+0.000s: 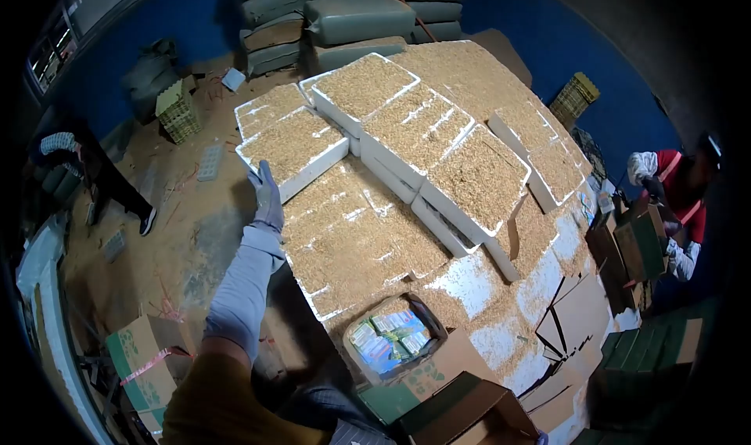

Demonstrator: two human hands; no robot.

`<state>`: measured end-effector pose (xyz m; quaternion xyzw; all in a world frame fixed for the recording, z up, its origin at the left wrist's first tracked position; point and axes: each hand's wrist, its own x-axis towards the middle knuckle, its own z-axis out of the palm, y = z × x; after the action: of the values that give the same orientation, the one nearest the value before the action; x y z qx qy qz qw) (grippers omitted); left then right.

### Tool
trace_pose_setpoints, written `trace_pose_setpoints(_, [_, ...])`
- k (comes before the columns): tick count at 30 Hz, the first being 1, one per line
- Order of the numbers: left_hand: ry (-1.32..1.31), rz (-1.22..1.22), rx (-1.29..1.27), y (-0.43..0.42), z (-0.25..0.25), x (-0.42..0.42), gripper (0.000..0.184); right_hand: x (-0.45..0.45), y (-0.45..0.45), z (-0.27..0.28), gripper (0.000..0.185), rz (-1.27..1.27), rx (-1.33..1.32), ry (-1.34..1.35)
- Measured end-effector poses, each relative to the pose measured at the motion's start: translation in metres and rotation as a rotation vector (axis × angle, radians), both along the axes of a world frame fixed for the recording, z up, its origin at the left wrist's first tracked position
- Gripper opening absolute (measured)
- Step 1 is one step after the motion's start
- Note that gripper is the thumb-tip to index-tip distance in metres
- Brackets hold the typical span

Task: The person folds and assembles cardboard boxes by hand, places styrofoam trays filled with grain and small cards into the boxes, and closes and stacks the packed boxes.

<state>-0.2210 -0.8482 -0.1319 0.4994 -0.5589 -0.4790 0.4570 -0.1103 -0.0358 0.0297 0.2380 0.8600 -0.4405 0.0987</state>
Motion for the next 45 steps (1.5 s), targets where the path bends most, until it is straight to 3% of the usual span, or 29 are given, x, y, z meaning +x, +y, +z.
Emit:
trace_pose_setpoints(2, [-0.308,0.182,-0.269,-0.037,-0.049,-0.008,0.082,0.000,-0.004,0.000,0.033,-0.004,0.003,0.002])
trace_pose_setpoints(3, [-0.311,0.178,-0.264,-0.028,-0.027,0.002,0.082,0.001,-0.004,-0.001,0.032,-0.004,-0.002,0.006])
trace_pose_setpoints(5, [0.484,-0.277,0.589,-0.002,0.051,0.024,0.052,0.005,-0.003,-0.004,0.030,-0.012,-0.018,0.014])
trace_pose_setpoints(7, [0.707,-0.451,0.642,0.003,0.045,0.050,0.043,0.010,0.000,-0.008,0.028,-0.019,-0.039,0.027])
trace_pose_setpoints(10, [0.624,-0.702,0.512,0.079,0.103,0.105,0.054,0.022,0.016,-0.019,0.025,-0.028,-0.137,0.088])
trace_pose_setpoints(12, [0.560,-0.799,0.710,0.111,0.115,0.124,0.048,0.027,0.034,-0.037,0.024,0.038,-0.393,0.198])
trace_pose_setpoints(13, [0.543,-0.851,0.742,0.134,0.123,0.123,0.048,0.021,0.004,-0.012,0.023,0.460,0.399,0.373])
trace_pose_setpoints(15, [0.491,-0.984,0.940,0.187,0.151,0.118,0.045,0.015,0.012,-0.019,0.026,0.491,0.449,0.438])
trace_pose_setpoints(16, [0.244,-1.229,0.630,0.213,0.168,0.118,0.044,0.011,0.004,-0.009,0.027,0.416,0.276,0.354])
trace_pose_setpoints(17, [0.237,-1.303,0.656,0.241,0.180,0.113,0.044,0.006,0.002,-0.011,0.027,0.249,0.073,0.315])
trace_pose_setpoints(18, [0.143,-1.482,0.228,0.270,0.192,0.108,0.044,0.002,0.009,-0.017,0.030,0.142,-0.073,0.242])
trace_pose_setpoints(19, [0.077,-1.611,-0.224,0.302,0.205,0.104,0.044,-0.002,0.005,-0.011,0.029,0.155,0.042,0.213])
trace_pose_setpoints(20, [0.182,-1.702,0.135,0.335,0.215,0.098,0.046,-0.007,0.003,-0.011,0.030,-0.001,-0.197,0.120])
trace_pose_setpoints(21, [0.267,-1.720,0.508,0.369,0.225,0.092,0.049,-0.010,-0.001,-0.012,0.033,0.005,-0.221,0.199])
trace_pose_setpoints(23, [0.131,-1.891,-0.415,0.416,0.223,0.088,0.051,-0.020,0.009,-0.019,0.030,0.017,-0.364,0.199])
trace_pose_setpoints(26, [0.176,-1.895,-0.658,0.474,0.212,0.093,0.076,-0.025,0.018,-0.026,0.031,0.051,-0.391,0.224])
trace_pose_setpoints(29, [0.208,-1.900,-0.793,0.493,0.180,0.103,0.080,-0.025,0.026,-0.037,0.031,0.114,-0.376,0.261])
trace_pose_setpoints(30, [0.076,-2.035,0.028,0.500,0.196,0.112,0.074,-0.024,0.028,-0.043,0.031,0.150,-0.353,0.286])
trace_pose_setpoints(31, [0.026,-1.743,0.833,0.507,0.212,0.122,0.073,-0.022,0.031,-0.050,0.031,0.193,-0.313,0.322])
trace_pose_setpoints(34, [-0.235,-1.834,0.419,0.479,0.217,0.143,0.076,-0.023,0.048,-0.092,0.031,0.427,-0.135,0.548])
trace_pose_setpoints(35, [-0.258,-1.805,0.374,0.469,0.211,0.151,0.063,-0.022,0.049,-0.105,0.031,0.479,-0.113,0.618])
trace_pose_setpoints(36, [-0.339,-1.866,0.092,0.462,0.210,0.155,0.062,-0.018,0.039,-0.084,0.031,0.365,-0.176,0.523])
trace_pose_setpoints(38, [-0.434,-1.892,-0.195,0.464,0.208,0.158,0.062,-0.014,0.026,-0.054,0.033,0.278,-0.248,0.357])
trace_pose_setpoints(39, [-0.457,-1.897,-0.163,0.469,0.202,0.159,0.068,-0.016,0.028,-0.044,0.033,0.292,-0.261,0.351])
trace_pose_setpoints(41, [-0.496,-1.843,-0.202,0.482,0.197,0.159,0.075,-0.016,0.045,-0.026,0.035,0.233,-0.555,0.020])
trace_pose_setpoints(42, [-0.503,-1.859,0.009,0.494,0.200,0.158,0.077,-0.025,0.071,-0.070,0.044,0.260,-0.472,0.253])
trace_pose_setpoints(43, [-0.501,-1.853,0.219,0.501,0.201,0.157,0.078,-0.036,0.093,-0.115,0.053,0.039,-0.141,0.335])
trace_pose_setpoints(44, [-0.494,-1.823,0.161,0.495,0.178,0.157,0.078,-0.043,0.108,-0.148,0.062,-0.172,0.181,0.412])
trace_pose_setpoints(45, [-0.527,-1.814,0.161,0.500,0.189,0.155,0.075,-0.047,0.108,-0.158,0.081,-0.246,0.429,0.185])
